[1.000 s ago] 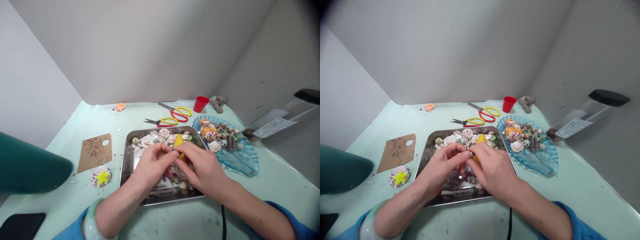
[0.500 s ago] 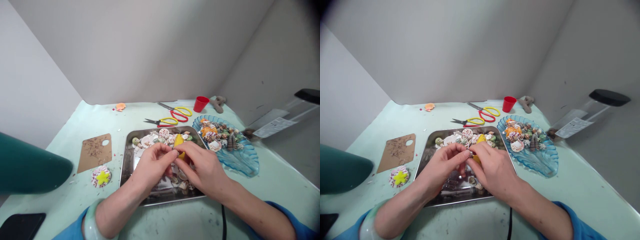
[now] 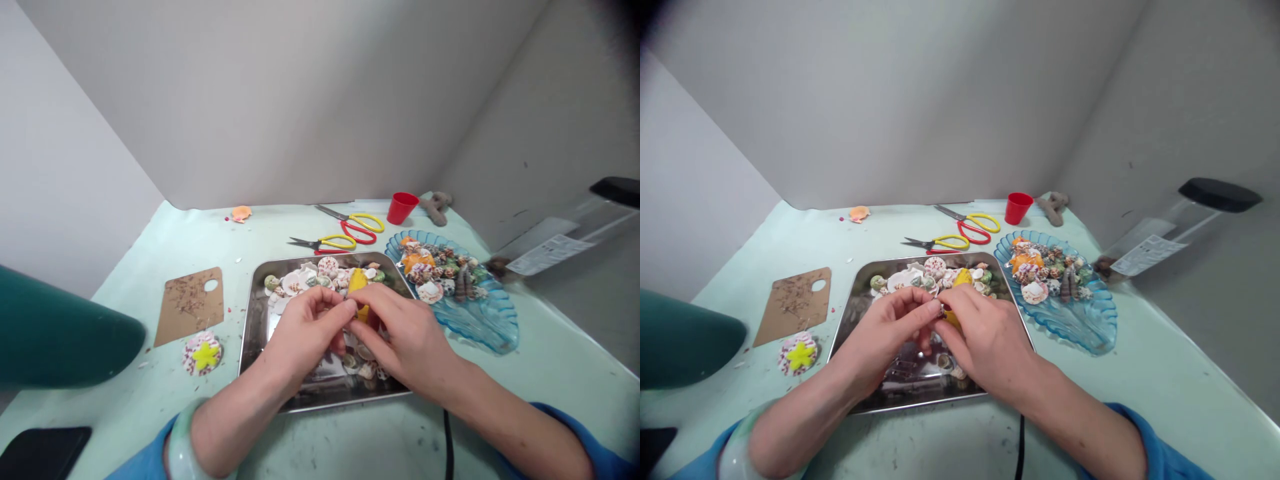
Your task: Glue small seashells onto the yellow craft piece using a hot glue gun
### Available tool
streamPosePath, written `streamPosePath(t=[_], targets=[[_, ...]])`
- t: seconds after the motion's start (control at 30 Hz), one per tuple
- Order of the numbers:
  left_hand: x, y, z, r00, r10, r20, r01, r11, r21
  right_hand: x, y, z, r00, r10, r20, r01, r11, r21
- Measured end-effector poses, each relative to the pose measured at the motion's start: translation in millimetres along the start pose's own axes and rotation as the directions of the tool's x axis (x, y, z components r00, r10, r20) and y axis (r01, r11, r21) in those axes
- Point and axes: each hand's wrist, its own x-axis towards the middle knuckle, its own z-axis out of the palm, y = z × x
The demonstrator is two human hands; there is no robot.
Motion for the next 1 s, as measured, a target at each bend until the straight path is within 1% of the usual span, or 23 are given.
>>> streamPosePath(t=[0.27,0.43,1.0], targets=[[0.8,0.9,-0.5,1.000,-0.002,-0.002,0.002,1.000,-0.004,0.1,-1.4,-0.7,1.000,0.013,-0.005,-0.013,1.000,-0.002],[-0.6,1.2,0.1,1.000,-0.011,-0.003,0.011,1.000,-0.010,-0.2,-0.4,-0.1,0.999,0.028,0.020,-0.028,1.000,-0.001],[1.1,-0.2,-0.1,1.000,-0.013,0.006,0.013,1.000,-0.001,-0.7,-0.9,0.9,0.999,0.035,0.002,-0.035,0.999,-0.025]])
